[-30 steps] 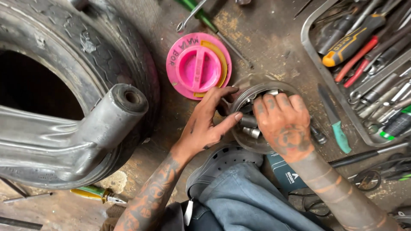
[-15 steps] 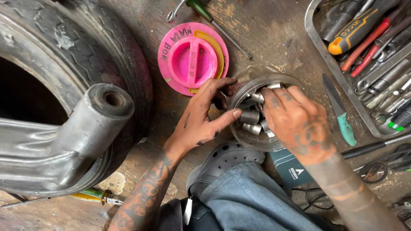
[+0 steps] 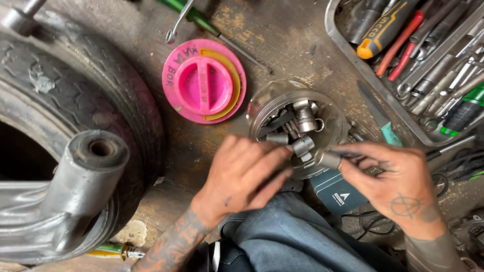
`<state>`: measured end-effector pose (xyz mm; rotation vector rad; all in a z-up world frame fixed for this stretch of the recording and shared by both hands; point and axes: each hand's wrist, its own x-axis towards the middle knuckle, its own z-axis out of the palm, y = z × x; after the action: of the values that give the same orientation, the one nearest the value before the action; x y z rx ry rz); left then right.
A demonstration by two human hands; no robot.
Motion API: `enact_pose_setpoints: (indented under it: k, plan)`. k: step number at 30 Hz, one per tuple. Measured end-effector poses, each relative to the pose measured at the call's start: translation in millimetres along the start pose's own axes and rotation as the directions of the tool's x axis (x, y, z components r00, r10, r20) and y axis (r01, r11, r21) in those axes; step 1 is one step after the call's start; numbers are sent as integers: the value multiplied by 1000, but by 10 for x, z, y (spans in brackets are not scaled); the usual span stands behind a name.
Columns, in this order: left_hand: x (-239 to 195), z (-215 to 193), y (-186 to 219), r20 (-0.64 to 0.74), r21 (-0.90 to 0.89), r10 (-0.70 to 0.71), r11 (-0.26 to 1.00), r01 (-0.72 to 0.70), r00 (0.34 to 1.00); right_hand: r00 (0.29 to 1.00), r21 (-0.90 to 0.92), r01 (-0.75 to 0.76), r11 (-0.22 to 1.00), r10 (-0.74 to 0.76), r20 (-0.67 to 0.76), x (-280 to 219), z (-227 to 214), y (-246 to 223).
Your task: The person sits on the workshop floor beside a disassembled motorcycle engine and uses a socket wrench on engine components, fitting a socket onto the wrench and working on a gear assembly. They then sort socket bits by hand from a container into a tool tray on the workbench.
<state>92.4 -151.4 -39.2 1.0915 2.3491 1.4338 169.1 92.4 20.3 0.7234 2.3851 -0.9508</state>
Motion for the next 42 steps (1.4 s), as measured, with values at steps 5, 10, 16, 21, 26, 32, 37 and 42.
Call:
enact_pose_setpoints:
  k: [5,10,16,21,26,32,37,42]
  plan:
    - [100,95,133,170,-205,33,979,3,985,995,127,53,991,-64,81,-43,80,80]
    - [122,136,143,180,-233,23,972,20,983,991,178,59,982,-80,110,-78,114,207]
    - [119,158,151,212,-316,-13,945,81,977,989,351,4,937,-54,135,-161,195,340]
    - [115,150,150,190,-346,-53,931,118,980,965,562,-64,825,-93,246,-162,152,337]
    - [102,174,147,190,-405,-55,905,129,980,964,581,-75,810,-89,249,-144,166,246]
    - [88,89,131,157,-308,-15,949,64,988,982,352,91,932,-143,125,-90,134,111]
    - [39,-26,16,158,-13,-28,999,30,987,862,-348,353,869,-446,-239,64,403,107]
    - [51,30,14,232,161,-25,987,-14,972,781,-698,284,657,-581,-229,416,691,2]
